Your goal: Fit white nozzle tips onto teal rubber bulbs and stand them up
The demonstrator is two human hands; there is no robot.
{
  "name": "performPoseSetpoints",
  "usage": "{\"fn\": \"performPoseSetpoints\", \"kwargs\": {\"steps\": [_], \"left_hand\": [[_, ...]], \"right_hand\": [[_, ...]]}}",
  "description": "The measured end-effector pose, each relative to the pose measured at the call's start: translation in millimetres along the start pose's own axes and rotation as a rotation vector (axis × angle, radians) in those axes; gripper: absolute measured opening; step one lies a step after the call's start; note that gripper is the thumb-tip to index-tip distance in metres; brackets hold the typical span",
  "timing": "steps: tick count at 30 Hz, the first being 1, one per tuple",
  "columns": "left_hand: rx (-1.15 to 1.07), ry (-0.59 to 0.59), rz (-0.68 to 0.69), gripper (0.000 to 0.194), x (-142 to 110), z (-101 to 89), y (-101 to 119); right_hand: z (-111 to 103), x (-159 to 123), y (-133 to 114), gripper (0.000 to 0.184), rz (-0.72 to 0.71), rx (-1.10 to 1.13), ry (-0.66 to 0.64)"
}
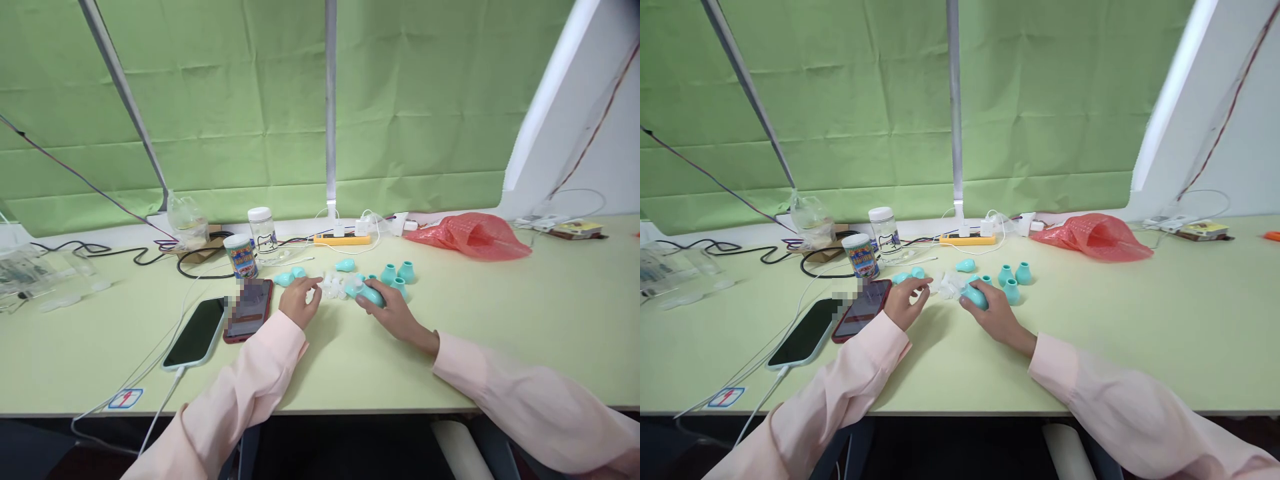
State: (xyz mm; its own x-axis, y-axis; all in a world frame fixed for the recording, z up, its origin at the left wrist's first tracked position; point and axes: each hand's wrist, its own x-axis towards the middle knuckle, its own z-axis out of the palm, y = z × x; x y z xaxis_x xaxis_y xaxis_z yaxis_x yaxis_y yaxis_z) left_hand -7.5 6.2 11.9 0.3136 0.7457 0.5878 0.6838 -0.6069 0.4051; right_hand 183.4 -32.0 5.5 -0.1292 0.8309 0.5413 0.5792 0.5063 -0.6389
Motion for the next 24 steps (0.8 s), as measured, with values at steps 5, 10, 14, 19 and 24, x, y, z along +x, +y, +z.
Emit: {"fn": "performPoseSetpoints", "kwargs": {"steps": [5,10,14,19,24], "left_hand": [[0.342,-0.143,0.083,0.035,5.0,16.1,-6.9],[0.551,-0.242,0.008,0.041,17.1,22.8,-7.7],[0.650,-0.377,-0.127,0.034,22.1,25.3,-5.0],[0.657,-0.450,-0.140,0.027,22.6,25.5,-6.4],[0.650,-0.433,-0.113,0.025,22.2,22.5,-7.9]], "right_hand": [[1.2,-0.1,0.5,0.022,0.012,0.036,0.063],[1.4,-1.1,1.8,0.022,0.048,0.159,0.029],[1.7,-2.1,1.2,0.020,0.029,0.173,0.000],[1.6,-2.7,-1.3,0.019,0.010,0.111,-0.007],[3.0,-4.2,-1.6,0.016,-0.020,0.057,-0.017]]}}
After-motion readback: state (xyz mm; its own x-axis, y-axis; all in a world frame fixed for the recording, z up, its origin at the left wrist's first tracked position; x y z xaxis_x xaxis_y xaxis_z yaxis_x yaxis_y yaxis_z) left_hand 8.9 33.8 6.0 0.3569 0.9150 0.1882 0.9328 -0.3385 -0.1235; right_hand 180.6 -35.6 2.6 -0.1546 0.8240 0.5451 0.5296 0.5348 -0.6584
